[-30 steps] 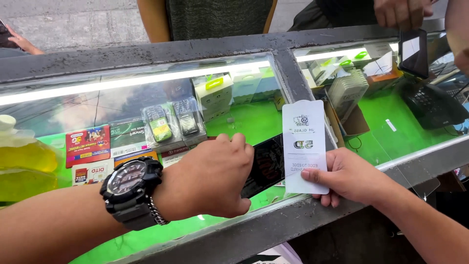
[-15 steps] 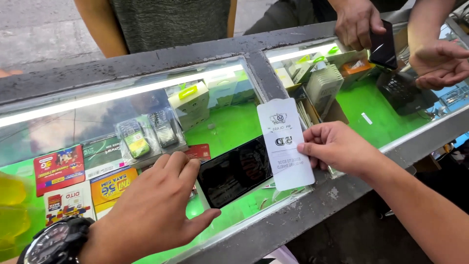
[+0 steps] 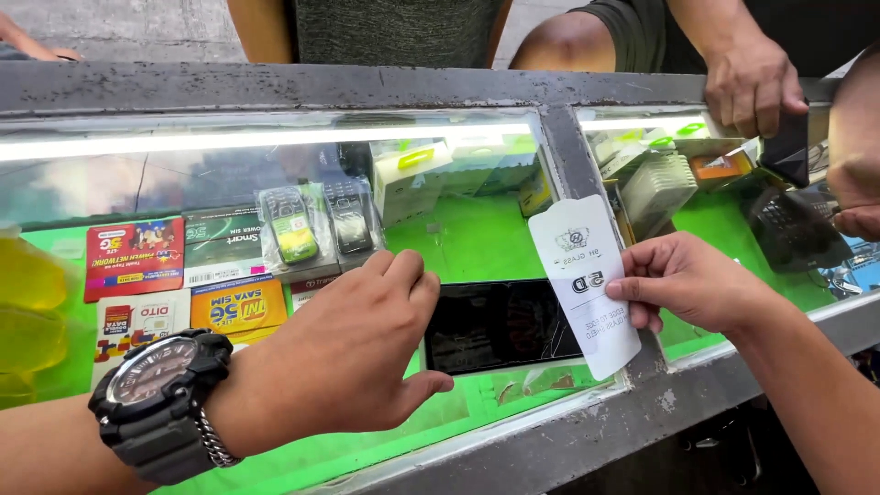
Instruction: Cleaning a mobile phone screen and carefully applying a new screen protector, including peeling the backing and aligning it.
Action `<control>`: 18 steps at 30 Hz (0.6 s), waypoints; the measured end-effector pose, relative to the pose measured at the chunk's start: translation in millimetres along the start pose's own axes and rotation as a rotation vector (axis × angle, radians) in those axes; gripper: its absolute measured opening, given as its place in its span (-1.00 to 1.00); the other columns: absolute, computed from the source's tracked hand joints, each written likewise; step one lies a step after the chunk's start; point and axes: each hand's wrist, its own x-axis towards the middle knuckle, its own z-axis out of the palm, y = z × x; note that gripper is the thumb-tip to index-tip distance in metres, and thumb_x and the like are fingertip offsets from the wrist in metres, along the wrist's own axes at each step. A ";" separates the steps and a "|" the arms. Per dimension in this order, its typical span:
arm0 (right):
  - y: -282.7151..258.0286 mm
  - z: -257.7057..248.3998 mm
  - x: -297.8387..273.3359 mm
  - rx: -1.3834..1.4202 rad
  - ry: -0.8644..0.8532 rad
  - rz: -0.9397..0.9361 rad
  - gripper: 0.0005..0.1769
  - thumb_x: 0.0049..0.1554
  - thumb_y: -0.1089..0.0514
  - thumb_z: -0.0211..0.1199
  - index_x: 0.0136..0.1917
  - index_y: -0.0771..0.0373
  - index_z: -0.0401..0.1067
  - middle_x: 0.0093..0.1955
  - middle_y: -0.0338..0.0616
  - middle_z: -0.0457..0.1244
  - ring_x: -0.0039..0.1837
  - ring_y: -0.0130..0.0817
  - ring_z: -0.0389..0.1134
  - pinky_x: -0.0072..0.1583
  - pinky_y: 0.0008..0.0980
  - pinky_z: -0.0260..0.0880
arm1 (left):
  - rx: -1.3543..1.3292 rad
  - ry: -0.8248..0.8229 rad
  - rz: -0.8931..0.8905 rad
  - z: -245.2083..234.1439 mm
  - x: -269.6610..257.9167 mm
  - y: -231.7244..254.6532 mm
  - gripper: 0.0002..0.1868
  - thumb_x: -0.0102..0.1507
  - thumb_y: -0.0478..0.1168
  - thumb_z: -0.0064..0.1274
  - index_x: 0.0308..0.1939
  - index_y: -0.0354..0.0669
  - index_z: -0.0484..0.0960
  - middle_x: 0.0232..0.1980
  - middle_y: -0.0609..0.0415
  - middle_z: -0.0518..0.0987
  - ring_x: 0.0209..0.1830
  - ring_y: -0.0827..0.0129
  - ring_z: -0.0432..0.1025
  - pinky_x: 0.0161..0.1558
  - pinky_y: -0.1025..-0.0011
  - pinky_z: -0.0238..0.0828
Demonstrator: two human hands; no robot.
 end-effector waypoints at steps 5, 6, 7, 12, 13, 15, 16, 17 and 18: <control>-7.9 1.4 3.7 -0.029 -0.003 -0.023 -0.85 0.11 0.40 0.38 -0.23 0.61 0.65 -0.53 0.26 0.36 -0.50 -0.15 0.30 -0.37 -0.29 0.34 | -0.012 0.005 0.005 1.5 1.4 -0.9 -0.27 0.18 0.38 0.32 -0.12 -0.24 0.49 -0.13 -0.07 0.45 -0.14 0.04 0.36 -0.04 0.11 0.37; -7.6 1.6 3.7 -0.027 -0.012 -0.018 -0.86 0.11 0.41 0.37 -0.23 0.61 0.64 -0.53 0.26 0.36 -0.51 -0.14 0.29 -0.38 -0.29 0.35 | -0.013 0.002 0.004 1.7 2.2 -0.8 -0.26 0.17 0.38 0.33 -0.11 -0.23 0.49 -0.10 -0.08 0.45 -0.13 0.03 0.37 -0.03 0.11 0.37; -10.9 2.8 3.1 -0.021 -0.005 -0.017 -0.86 0.11 0.41 0.37 -0.23 0.61 0.64 -0.53 0.26 0.36 -0.51 -0.14 0.29 -0.38 -0.29 0.35 | -0.010 0.000 0.012 0.6 2.4 -0.2 -0.26 0.17 0.38 0.33 -0.11 -0.23 0.49 -0.10 -0.08 0.45 -0.13 0.03 0.37 -0.03 0.11 0.37; -10.2 -1.3 4.6 -0.048 -0.017 -0.082 -0.84 0.14 0.38 0.35 -0.25 0.54 0.61 -0.49 0.18 0.39 -0.49 -0.23 0.32 -0.33 -0.36 0.37 | -0.103 -0.009 -0.031 1.0 3.5 -0.6 -0.17 0.15 0.35 0.35 0.10 -0.27 0.44 -0.05 -0.07 0.45 -0.04 0.00 0.37 0.03 0.10 0.36; -12.2 -2.0 4.6 -0.038 -0.007 -0.080 -0.84 0.14 0.38 0.35 -0.25 0.54 0.61 -0.49 0.18 0.39 -0.49 -0.23 0.32 -0.33 -0.36 0.37 | -0.098 -0.013 -0.018 1.3 3.4 -1.0 -0.17 0.15 0.35 0.35 0.10 -0.27 0.44 -0.05 -0.07 0.45 -0.04 0.00 0.37 0.03 0.10 0.36; -13.8 -3.1 3.1 -0.141 -0.006 -0.123 -0.86 0.15 0.36 0.33 -0.16 0.48 0.68 -0.48 0.07 0.40 -0.46 -0.35 0.34 -0.37 -0.44 0.34 | -0.109 0.031 -0.019 2.9 4.1 -2.2 -0.01 0.14 0.35 0.34 0.34 -0.30 0.37 0.01 -0.08 0.47 0.08 -0.03 0.37 0.12 0.06 0.33; -17.6 -3.2 0.4 -0.133 0.004 -0.117 -0.86 0.15 0.36 0.33 -0.16 0.48 0.68 -0.48 0.07 0.40 -0.46 -0.35 0.34 -0.37 -0.44 0.34 | -0.109 0.026 -0.005 2.5 4.9 -2.1 -0.01 0.14 0.35 0.34 0.34 -0.30 0.37 0.01 -0.08 0.47 0.08 -0.03 0.37 0.12 0.06 0.33; -21.7 -3.0 -2.1 -0.173 -0.015 -0.123 -0.85 0.15 0.34 0.34 -0.20 0.46 0.67 -0.49 0.03 0.39 -0.47 -0.37 0.33 -0.37 -0.46 0.32 | -0.118 0.014 -0.021 2.0 5.4 -2.3 -0.02 0.13 0.33 0.33 0.37 -0.26 0.36 0.02 -0.07 0.47 0.08 -0.01 0.38 0.13 0.08 0.32; -26.2 -2.7 -4.0 -0.215 -0.037 -0.129 -0.82 0.16 0.32 0.34 -0.24 0.44 0.65 -0.50 -0.01 0.37 -0.47 -0.39 0.33 -0.37 -0.47 0.31 | -0.127 0.003 -0.039 1.9 5.5 -2.5 -0.02 0.12 0.32 0.33 0.39 -0.22 0.35 0.03 -0.05 0.47 0.09 0.01 0.39 0.15 0.09 0.32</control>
